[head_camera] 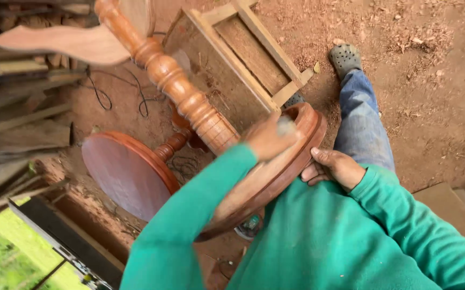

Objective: The person sands a round wooden table base using a sanding block and sandpaper. They work on the curved edges and the underside of the piece, frequently repositioning the object to access different areas.

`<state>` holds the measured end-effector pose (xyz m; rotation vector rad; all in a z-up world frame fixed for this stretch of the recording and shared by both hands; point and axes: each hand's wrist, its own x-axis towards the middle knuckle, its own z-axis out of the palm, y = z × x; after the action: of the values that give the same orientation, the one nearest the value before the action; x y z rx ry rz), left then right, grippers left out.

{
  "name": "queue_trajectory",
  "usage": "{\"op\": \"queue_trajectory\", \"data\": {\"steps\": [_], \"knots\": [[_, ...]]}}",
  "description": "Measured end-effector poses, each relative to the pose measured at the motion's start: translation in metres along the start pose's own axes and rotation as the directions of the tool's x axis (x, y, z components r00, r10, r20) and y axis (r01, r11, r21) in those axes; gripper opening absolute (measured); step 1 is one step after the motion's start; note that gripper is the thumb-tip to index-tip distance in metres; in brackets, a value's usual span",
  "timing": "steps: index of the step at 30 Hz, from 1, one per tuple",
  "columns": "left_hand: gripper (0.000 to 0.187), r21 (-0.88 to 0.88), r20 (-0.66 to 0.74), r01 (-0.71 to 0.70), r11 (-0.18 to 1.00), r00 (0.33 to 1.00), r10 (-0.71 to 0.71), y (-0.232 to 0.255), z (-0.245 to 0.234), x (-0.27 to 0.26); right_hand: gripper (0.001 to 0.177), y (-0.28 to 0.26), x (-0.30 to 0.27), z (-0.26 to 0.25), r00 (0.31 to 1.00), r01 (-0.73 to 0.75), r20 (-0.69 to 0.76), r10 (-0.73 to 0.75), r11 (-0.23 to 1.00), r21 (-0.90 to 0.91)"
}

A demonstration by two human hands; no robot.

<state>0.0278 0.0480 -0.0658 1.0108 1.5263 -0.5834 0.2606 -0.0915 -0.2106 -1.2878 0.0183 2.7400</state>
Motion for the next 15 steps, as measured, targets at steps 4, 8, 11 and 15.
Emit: {"op": "queue_trajectory", "data": {"steps": [4, 8, 11, 15], "knots": [[0.076, -0.027, 0.011, 0.127, 0.992, 0.992, -0.127, -0.023, 0.002, -0.086, 0.048, -0.006, -0.007, 0.008, 1.000, -0.024, 0.001, 0.024, 1.000, -0.001], [0.087, 0.033, 0.016, 0.053, 0.998, 0.998, -0.054, -0.018, 0.008, -0.009, 0.048, -0.005, 0.000, 0.002, 1.000, -0.010, 0.010, 0.010, 1.000, 0.002], [0.092, 0.105, 0.043, 0.004, 0.994, 0.999, -0.009, -0.006, 0.030, 0.082, 0.048, 0.004, -0.001, 0.002, 1.000, -0.031, -0.005, 0.031, 0.999, 0.022], [0.081, 0.057, 0.101, 0.054, 0.997, 0.993, -0.060, 0.022, 0.004, 0.027, 0.048, 0.001, -0.004, 0.007, 0.998, -0.060, 0.015, 0.060, 0.998, 0.011]]}}
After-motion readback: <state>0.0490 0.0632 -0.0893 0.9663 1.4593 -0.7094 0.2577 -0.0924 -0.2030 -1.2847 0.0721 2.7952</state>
